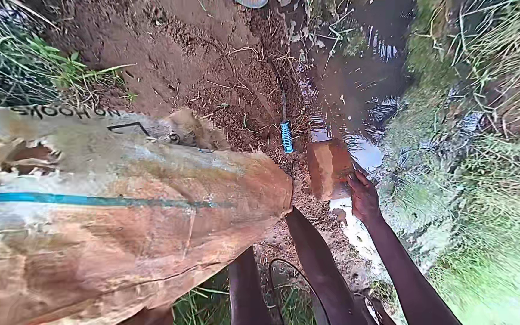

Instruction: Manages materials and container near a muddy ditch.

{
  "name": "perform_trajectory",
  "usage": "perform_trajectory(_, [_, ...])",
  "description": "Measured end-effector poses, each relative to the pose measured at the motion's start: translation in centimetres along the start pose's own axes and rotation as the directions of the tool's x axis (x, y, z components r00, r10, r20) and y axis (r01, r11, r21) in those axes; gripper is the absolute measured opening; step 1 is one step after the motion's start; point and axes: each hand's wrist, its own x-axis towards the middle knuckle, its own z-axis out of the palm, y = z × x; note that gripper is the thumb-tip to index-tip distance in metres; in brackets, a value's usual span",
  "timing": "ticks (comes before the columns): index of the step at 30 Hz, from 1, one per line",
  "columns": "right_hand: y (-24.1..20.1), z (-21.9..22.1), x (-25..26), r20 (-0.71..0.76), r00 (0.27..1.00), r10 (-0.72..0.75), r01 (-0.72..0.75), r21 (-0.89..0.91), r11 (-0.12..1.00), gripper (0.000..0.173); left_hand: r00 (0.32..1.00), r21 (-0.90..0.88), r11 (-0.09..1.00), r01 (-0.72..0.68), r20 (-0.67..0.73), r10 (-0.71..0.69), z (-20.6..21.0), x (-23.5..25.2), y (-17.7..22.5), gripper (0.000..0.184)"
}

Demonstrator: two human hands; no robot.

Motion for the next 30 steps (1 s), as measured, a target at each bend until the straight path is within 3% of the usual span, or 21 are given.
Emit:
perform_trajectory(1, [0.2, -0.3, 0.0, -0.015, 1.0, 0.008, -0.008, -0.006, 1.0, 0.026, 0.999, 0.053, 0.998, 0.016, -0.033, -0.015, 1.3, 1.4, -1.2, 0.016])
perform_trajectory(4, [0.5, -0.9, 0.1, -0.038, 0.999, 0.004, -0.005, -0.015, 1.0, 0.027, 0.991, 0.361, 0.927, 0.1, -0.118, -0.062, 4.5, 6.8, -6.3, 0.027])
perform_trajectory(8, [0.7, -1.0, 0.1, -0.075, 0.997, -0.028, 0.027, -0.012, 1.0, 0.026, 0.989, 0.733, 0.664, 0.15, -0.114, -0.098, 6.8, 13.2, -12.2, 0.039])
perform_trajectory(14, [-0.2, 0.0, -1.1, 0.055, 0.992, -0.11, 0.11, 0.016, 0.994, 0.024, 0.98, 0.881, 0.436, 0.183, -0.131, -0.148, 6.5, 18.0, -13.7, 0.049])
perform_trajectory(17, [-0.6, 1.6, -1.9, 0.144, 0.978, -0.149, 0.14, 0.069, 0.988, 0.023, 0.983, 0.855, 0.493, 0.162, -0.099, -0.152, 6.4, 18.7, -13.6, 0.048])
perform_trajectory(25, [0.7, 4.3, -2.2, 0.164, 0.984, -0.073, 0.058, 0.095, 0.994, 0.024, 0.98, 0.56, 0.823, 0.091, 0.097, -0.174, 4.5, 17.1, -13.2, 0.039])
perform_trajectory(30, [1.9, 3.1, -1.7, 0.155, 0.986, -0.065, 0.068, -0.013, 0.998, 0.023, 0.957, 0.324, 0.934, 0.148, 0.191, -0.218, 2.1, 15.7, -13.7, 0.061])
